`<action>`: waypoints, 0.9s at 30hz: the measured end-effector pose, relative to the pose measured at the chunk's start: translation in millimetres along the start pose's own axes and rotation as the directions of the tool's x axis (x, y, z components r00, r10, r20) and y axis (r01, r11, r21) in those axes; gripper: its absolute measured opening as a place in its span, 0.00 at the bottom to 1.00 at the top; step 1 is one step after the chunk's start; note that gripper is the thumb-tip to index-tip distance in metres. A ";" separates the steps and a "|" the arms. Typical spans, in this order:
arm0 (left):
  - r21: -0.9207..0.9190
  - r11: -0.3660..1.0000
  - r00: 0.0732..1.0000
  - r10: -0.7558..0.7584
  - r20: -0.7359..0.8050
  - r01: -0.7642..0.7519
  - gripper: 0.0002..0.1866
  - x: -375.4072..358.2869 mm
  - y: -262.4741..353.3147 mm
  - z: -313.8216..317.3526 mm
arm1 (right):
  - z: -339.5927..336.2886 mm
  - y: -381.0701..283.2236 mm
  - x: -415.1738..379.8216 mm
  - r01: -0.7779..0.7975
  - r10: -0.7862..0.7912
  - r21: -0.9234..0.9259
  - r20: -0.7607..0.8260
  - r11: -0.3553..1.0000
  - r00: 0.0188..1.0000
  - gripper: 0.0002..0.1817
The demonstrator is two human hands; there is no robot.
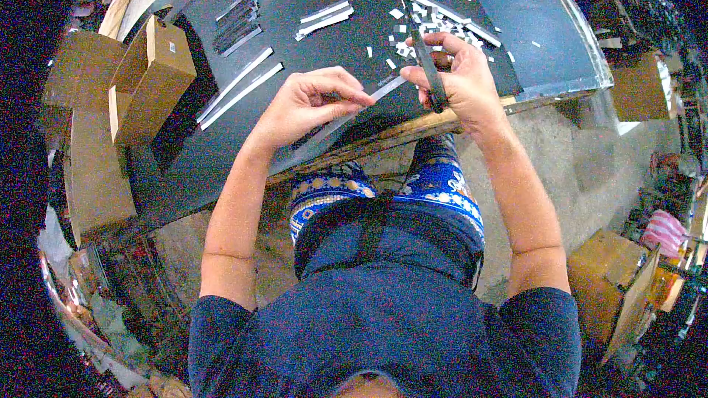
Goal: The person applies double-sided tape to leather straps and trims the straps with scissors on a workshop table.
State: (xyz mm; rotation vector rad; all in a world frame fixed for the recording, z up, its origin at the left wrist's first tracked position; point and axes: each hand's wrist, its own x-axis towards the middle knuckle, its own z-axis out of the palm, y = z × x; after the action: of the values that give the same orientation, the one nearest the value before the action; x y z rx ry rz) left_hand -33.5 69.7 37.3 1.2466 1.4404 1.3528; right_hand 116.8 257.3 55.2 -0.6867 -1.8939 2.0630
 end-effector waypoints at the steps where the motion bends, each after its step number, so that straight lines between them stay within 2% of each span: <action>1: 0.000 1.000 1.000 -0.001 -0.001 0.001 0.08 -0.3 2.2 -0.7 | 0.1 -0.6 0.0 0.000 0.000 0.000 0.001 1.000 1.000 0.24; 10: 0.027 0.995 0.988 -0.094 0.121 0.091 0.12 -3.9 10.4 -10.1 | -3.4 0.3 2.0 -0.005 0.007 -0.034 0.054 0.999 0.999 0.24; 16: -0.128 0.985 0.984 -0.098 0.150 0.118 0.14 -4.8 2.4 -13.1 | -3.2 -2.2 0.6 -0.065 0.067 -0.034 0.074 0.997 0.995 0.23; 18: -0.152 0.974 0.979 -0.149 0.141 0.170 0.15 -6.5 2.5 -15.7 | -7.5 -3.1 -2.4 -0.024 0.019 -0.131 -0.033 0.991 0.999 0.25; 21: -0.163 0.975 0.985 -0.135 0.109 0.151 0.15 -8.8 -7.3 -22.5 | -17.0 -13.2 -25.7 -0.050 0.046 -0.153 -0.025 0.987 0.999 0.26; 24: -0.197 0.962 0.981 -0.177 0.084 0.191 0.16 -11.8 -15.4 -30.3 | -34.5 -12.1 -53.8 -0.105 0.125 -0.094 0.241 0.990 0.962 0.27; 25: -0.209 0.958 0.980 -0.183 0.074 0.195 0.16 -12.8 -17.5 -31.6 | -34.6 -11.1 -64.2 -0.109 0.130 -0.096 0.247 0.989 0.960 0.27; 27: -0.226 0.954 0.981 -0.189 0.049 0.195 0.17 -14.5 -19.3 -33.0 | -34.7 -10.0 -82.8 -0.135 0.251 -0.299 0.394 0.945 0.884 0.25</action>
State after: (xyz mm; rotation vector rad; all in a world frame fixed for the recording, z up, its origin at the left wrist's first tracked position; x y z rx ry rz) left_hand -65.0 49.3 21.2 0.9467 1.3080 1.3215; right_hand 203.8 247.8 77.5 -0.5268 -2.4718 2.2510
